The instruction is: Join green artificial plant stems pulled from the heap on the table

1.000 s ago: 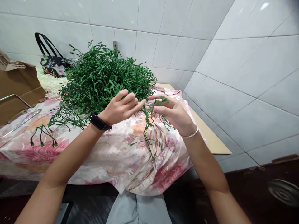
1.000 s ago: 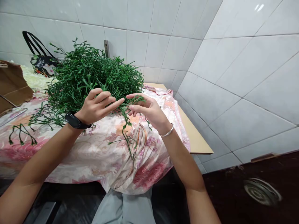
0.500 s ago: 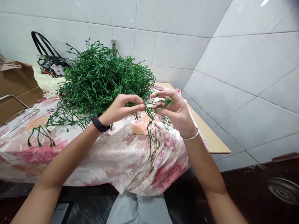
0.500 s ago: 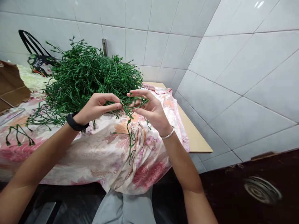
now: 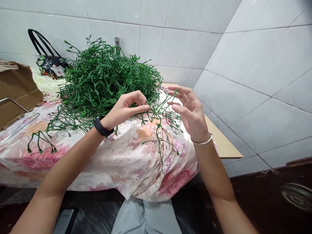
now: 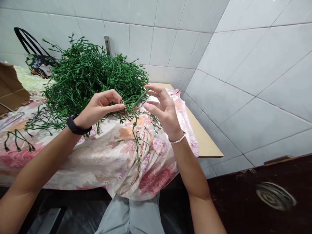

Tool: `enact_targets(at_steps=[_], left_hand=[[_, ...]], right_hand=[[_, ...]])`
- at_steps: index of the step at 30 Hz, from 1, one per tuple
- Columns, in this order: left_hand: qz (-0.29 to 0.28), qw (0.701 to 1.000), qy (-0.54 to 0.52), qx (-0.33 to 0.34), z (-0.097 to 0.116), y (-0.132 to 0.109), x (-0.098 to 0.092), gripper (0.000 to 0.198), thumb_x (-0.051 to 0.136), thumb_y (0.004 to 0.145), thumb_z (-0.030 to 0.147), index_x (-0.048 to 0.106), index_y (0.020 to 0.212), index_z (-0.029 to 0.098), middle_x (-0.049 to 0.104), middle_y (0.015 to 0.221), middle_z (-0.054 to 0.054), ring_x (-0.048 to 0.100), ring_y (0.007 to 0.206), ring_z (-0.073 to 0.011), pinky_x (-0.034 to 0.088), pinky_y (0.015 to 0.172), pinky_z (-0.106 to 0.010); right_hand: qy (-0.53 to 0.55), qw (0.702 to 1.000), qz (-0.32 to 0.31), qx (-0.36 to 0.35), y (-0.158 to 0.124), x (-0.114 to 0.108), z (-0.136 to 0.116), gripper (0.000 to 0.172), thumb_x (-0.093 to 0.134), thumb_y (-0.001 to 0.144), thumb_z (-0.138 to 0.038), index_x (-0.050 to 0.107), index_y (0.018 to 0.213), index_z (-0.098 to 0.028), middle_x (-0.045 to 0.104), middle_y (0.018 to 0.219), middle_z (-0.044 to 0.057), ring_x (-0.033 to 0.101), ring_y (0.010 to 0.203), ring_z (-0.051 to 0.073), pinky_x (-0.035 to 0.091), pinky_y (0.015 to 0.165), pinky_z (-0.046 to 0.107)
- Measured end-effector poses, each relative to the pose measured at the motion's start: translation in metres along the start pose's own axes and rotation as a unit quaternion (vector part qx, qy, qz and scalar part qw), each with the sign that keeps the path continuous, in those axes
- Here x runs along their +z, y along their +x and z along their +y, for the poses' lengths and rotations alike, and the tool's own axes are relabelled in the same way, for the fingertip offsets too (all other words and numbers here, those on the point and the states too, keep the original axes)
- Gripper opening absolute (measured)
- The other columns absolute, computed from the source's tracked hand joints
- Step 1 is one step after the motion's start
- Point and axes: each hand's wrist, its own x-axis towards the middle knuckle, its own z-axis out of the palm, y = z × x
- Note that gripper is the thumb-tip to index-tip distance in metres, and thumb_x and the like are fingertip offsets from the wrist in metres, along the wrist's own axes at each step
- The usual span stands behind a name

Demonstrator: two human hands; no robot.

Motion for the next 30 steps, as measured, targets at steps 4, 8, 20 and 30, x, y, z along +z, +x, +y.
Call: enact_targets(at_steps=[4, 8, 20, 30], left_hand=[[0.006, 1.0, 0.003, 0.005, 0.0, 0.0, -0.001, 0.017, 0.066, 0.073, 0.028, 0.054, 0.074, 0.016, 0.054, 0.075, 0.0, 0.052, 0.069, -0.0085, 0.045, 0.064, -0.02], [0.005, 1.0, 0.003, 0.013, 0.0, 0.0, -0.002, 0.015, 0.065, 0.074, 0.026, 0.053, 0.074, 0.016, 0.055, 0.074, 0.0, 0.054, 0.069, -0.0079, 0.045, 0.065, -0.02], [0.002, 0.999, 0.046, 0.028, 0.0, 0.0, -0.004, 0.02, 0.064, 0.075, 0.034, 0.054, 0.074, 0.016, 0.058, 0.075, -0.001, 0.056, 0.072, -0.0095, 0.046, 0.068, -0.022], [0.026, 1.0, 0.015, -0.001, -0.001, 0.001, -0.003, 0.016, 0.066, 0.073, 0.026, 0.054, 0.076, 0.015, 0.058, 0.074, -0.001, 0.057, 0.069, -0.0095, 0.046, 0.063, -0.021]], right_hand=[[-0.08, 0.995, 0.038, -0.039, -0.001, 0.003, 0.001, 0.045, 0.053, 0.079, -0.024, 0.042, 0.122, -0.033, 0.045, 0.132, 0.0, 0.044, 0.122, 0.021, 0.046, 0.095, 0.039], [-0.116, 0.99, 0.039, -0.074, -0.003, 0.003, -0.004, 0.055, 0.053, 0.078, -0.022, 0.037, 0.128, -0.037, 0.038, 0.139, -0.002, 0.04, 0.126, 0.022, 0.044, 0.097, 0.042], [-0.191, 0.972, -0.026, -0.137, -0.001, 0.0, -0.008, 0.03, 0.056, 0.079, -0.021, 0.061, 0.105, -0.033, 0.059, 0.118, -0.004, 0.045, 0.121, 0.024, 0.028, 0.106, 0.052], [-0.192, 0.97, 0.048, -0.143, -0.003, 0.004, -0.003, 0.013, 0.062, 0.077, -0.021, 0.065, 0.085, -0.031, 0.063, 0.091, -0.001, 0.055, 0.097, 0.021, 0.04, 0.093, 0.047]])
